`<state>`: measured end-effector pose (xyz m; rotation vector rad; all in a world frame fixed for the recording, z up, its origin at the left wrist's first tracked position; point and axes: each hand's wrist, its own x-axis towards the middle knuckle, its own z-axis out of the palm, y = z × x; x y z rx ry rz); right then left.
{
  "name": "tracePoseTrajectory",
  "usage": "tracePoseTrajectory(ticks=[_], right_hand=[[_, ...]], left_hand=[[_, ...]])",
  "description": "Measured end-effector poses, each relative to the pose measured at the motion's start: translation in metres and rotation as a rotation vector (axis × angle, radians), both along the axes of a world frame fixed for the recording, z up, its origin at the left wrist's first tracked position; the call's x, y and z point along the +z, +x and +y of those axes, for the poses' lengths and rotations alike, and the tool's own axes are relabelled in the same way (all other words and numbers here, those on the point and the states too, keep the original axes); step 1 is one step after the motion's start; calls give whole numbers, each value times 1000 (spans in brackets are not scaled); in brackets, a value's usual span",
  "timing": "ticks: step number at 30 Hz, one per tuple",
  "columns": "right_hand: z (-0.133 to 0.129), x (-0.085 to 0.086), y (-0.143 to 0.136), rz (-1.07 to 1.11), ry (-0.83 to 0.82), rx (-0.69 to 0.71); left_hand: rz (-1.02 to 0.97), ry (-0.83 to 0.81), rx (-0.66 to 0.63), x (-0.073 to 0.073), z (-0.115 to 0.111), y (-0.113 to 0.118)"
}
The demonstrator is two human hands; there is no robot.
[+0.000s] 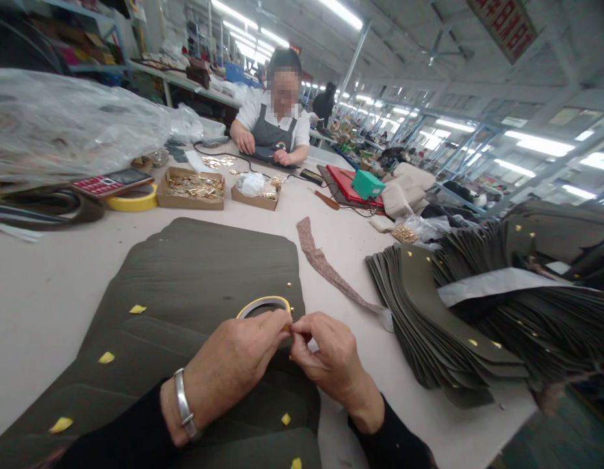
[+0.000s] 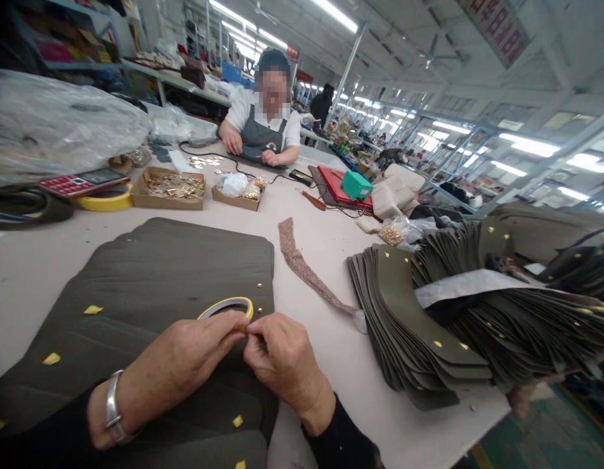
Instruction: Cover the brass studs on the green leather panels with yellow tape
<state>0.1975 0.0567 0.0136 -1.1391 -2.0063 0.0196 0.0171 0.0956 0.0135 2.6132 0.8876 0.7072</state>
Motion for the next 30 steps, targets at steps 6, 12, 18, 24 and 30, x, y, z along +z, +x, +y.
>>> tracePoseTrajectory(ticks=[6,12,18,24,30], right_hand=[[1,1,-10,454,-501,-159],[25,-12,7,958,-911,-225],[31,-20,14,697,-901,-238],[33,-17,7,315,-707,-257],[44,-12,4,168,-681,-294]], left_hand=[[-37,173,18,1,1,2],[20,240,27,-5,1,3],[325,75,108,-7,8,4],[361,14,100,-6,8,6],[373,-22,103,-5,8,6]])
